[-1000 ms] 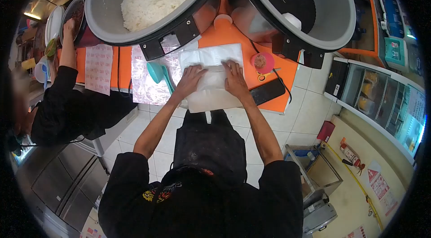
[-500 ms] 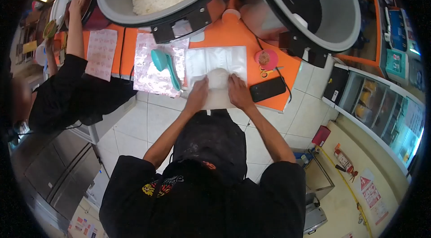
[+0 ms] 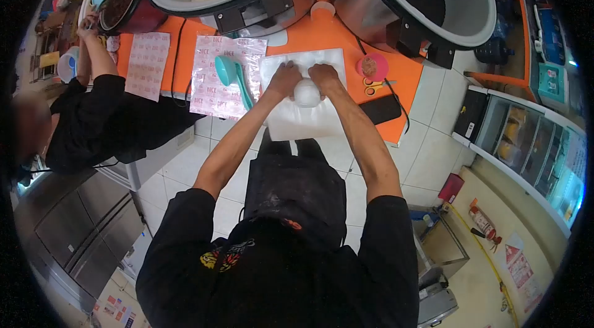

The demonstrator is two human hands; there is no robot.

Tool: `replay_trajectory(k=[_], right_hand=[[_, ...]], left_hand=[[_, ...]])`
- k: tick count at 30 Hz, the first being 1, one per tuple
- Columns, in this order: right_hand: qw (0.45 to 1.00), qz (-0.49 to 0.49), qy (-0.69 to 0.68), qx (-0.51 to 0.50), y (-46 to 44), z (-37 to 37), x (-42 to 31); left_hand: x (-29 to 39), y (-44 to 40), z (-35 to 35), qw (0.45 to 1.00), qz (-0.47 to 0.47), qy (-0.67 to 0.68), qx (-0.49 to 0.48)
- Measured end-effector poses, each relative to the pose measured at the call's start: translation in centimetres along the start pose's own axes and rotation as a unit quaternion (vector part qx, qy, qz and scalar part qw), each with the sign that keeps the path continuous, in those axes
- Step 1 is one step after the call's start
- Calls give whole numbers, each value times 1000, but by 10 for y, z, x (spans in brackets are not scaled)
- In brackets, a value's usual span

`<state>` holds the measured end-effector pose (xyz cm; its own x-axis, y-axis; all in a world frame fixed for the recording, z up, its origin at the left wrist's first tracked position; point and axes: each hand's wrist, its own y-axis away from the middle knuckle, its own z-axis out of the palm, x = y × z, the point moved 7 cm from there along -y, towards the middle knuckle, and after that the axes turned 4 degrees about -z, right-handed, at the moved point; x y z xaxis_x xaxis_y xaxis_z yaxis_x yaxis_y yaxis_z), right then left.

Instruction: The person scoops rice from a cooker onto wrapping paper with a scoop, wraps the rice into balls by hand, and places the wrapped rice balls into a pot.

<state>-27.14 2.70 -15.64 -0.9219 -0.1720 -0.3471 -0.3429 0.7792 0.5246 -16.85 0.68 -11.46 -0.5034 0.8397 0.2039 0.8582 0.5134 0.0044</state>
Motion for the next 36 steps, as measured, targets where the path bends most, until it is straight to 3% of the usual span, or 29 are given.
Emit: replay_trajectory(k=[1,3,4,6,7,8,9,11,12,14,15,16,17,19,20,22,23,26,29,32,34,35,36], right_hand=[[999,20,1,28,2,-1,-4],[991,-58,-41,110,19,-13,-8],[977,-111,-61,170,31,-22,-14],[924,-209,-153,281,52,-28,-32],[892,-164,-348,238,52,-17,-33],[821,-114,-528,186,55,2,-43],[714,-60,-687,125,60,21,-62],[700,-16,-690,183,74,17,-97],[667,4,-716,204,78,13,-110],[597,43,-764,241,89,7,-131],[599,51,-759,249,93,-1,-136],[599,61,-755,259,99,-9,-141],[599,71,-750,270,103,-16,-143],[699,77,-640,310,106,-22,-139],[739,64,-579,340,111,-35,-143],[779,20,-481,402,126,-73,-149],[794,-59,-413,443,132,-100,-155],[789,-234,-107,559,170,-164,-171],[808,-254,-11,532,195,-219,-170],[753,-283,43,593,244,-259,-165],[708,-195,5,679,275,-260,-128],[684,-154,-16,713,294,-256,-108],[670,-95,-57,734,310,-248,-85]], left_hand=[[-6,5,2,994,11,101,-48],[-16,8,0,944,29,299,-135],[-14,18,-2,889,-36,411,-198],[-6,36,-35,786,-97,601,-108],[-6,43,-45,718,-124,682,-58],[-13,58,-23,651,-173,739,-5],[-17,72,-13,617,-223,751,79],[-11,98,-8,527,-311,751,248],[-6,105,-34,569,-371,677,284],[2,118,-57,530,-408,693,270],[2,121,-63,509,-425,701,263],[-7,137,0,497,-459,694,247],[-3,130,-17,529,-444,683,237],[18,116,-85,588,-412,662,215],[22,115,-113,514,-424,711,226],[21,113,-138,520,-435,705,210],[20,108,-146,526,-436,702,203],[15,93,-131,347,-336,863,145],[36,86,-180,210,-221,952,-35],[37,86,-204,363,-272,878,-155],[19,46,-253,698,-226,646,-212],[22,20,-282,820,-190,491,-222],[37,-13,-324,850,-164,470,-173]])
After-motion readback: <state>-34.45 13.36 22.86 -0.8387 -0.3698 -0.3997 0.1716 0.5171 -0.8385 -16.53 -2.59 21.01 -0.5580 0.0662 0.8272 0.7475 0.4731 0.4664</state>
